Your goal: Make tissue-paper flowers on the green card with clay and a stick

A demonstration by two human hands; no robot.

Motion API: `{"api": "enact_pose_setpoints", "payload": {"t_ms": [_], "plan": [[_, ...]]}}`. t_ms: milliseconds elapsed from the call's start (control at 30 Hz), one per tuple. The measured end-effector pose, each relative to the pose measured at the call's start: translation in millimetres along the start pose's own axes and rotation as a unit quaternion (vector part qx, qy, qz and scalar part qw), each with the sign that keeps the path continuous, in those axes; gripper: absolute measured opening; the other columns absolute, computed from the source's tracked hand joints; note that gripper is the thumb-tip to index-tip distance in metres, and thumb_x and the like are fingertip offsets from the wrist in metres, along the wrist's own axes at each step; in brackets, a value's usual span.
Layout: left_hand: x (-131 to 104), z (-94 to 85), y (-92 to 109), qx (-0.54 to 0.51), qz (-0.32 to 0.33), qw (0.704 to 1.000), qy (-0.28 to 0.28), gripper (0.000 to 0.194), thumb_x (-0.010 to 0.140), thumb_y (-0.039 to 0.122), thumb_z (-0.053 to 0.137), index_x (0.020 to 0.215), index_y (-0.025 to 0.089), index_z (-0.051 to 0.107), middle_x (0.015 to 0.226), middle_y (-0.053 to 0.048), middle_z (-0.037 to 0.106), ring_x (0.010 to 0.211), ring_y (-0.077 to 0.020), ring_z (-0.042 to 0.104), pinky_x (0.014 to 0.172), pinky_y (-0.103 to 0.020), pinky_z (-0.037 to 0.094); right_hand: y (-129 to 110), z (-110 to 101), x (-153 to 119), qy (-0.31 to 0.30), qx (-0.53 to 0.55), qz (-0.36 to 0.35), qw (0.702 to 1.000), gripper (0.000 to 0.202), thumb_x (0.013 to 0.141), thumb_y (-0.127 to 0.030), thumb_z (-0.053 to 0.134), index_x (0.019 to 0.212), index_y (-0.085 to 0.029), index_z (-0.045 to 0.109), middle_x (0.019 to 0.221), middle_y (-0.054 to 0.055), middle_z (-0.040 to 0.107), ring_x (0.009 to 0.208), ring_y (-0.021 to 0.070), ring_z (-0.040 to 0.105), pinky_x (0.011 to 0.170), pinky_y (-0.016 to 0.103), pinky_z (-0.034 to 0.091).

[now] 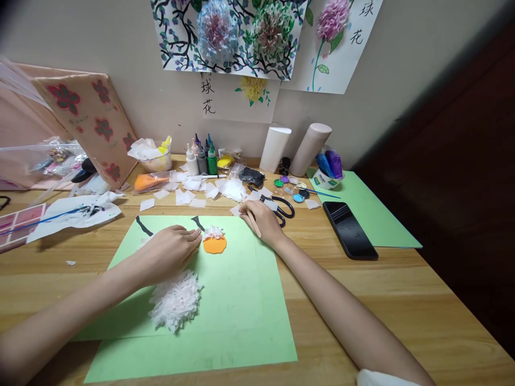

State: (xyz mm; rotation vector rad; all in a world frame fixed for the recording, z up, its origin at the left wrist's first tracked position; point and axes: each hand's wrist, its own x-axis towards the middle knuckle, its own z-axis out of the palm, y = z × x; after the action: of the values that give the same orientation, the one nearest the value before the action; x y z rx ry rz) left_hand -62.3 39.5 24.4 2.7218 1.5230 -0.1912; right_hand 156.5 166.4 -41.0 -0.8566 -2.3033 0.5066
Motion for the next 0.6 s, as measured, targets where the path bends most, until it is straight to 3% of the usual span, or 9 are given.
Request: {"api": "enact_pose_setpoints", "payload": {"t_ms": [167, 333, 600], "plan": [[-0.2, 2.1, -0.2, -0.009, 0.000, 1.000, 0.004, 0.018, 0.081, 0.008, 0.044, 0.078, 0.012, 0.061, 0.074, -0.012, 0.065, 0.066, -0.0206, 0.061, 0.070, -0.033, 0.043, 1.1, 0.5, -1.2, 0.026, -0.016, 0.030, 0.999, 0.012, 0.082, -0.012, 0.047, 0.079, -0.018, 0.057, 0.077, 0.004, 0.063, 0.071, 0.0174, 0.058, 0.064, 0.026, 0.040], [0.2, 0.6, 0.1, 0.002, -0.003, 1.000, -0.014, 0.017, 0.080, 0.007, 0.045, 0.080, 0.012, 0.062, 0.074, -0.011, 0.065, 0.068, -0.0202, 0.061, 0.073, -0.033, 0.043, -15.1, 0.6, -5.6, 0.114, 0.062, 0.035, 0.991, 0.010, 0.078, -0.010, 0.053, 0.079, -0.020, 0.056, 0.083, 0.004, 0.065, 0.081, 0.0190, 0.061, 0.075, 0.029, 0.044], [1.7, 2.9, -0.8, -0.001, 0.001, 1.000, -0.015, 0.016, 0.082, 0.008, 0.046, 0.082, 0.012, 0.062, 0.079, -0.012, 0.066, 0.073, -0.0209, 0.063, 0.076, -0.033, 0.044, -38.5, 9.3, -13.4, -0.024, 0.155, 0.044, 0.987, 0.004, 0.080, -0.017, 0.055, 0.081, -0.019, 0.058, 0.082, 0.003, 0.066, 0.075, 0.0162, 0.060, 0.069, 0.027, 0.044]]}}
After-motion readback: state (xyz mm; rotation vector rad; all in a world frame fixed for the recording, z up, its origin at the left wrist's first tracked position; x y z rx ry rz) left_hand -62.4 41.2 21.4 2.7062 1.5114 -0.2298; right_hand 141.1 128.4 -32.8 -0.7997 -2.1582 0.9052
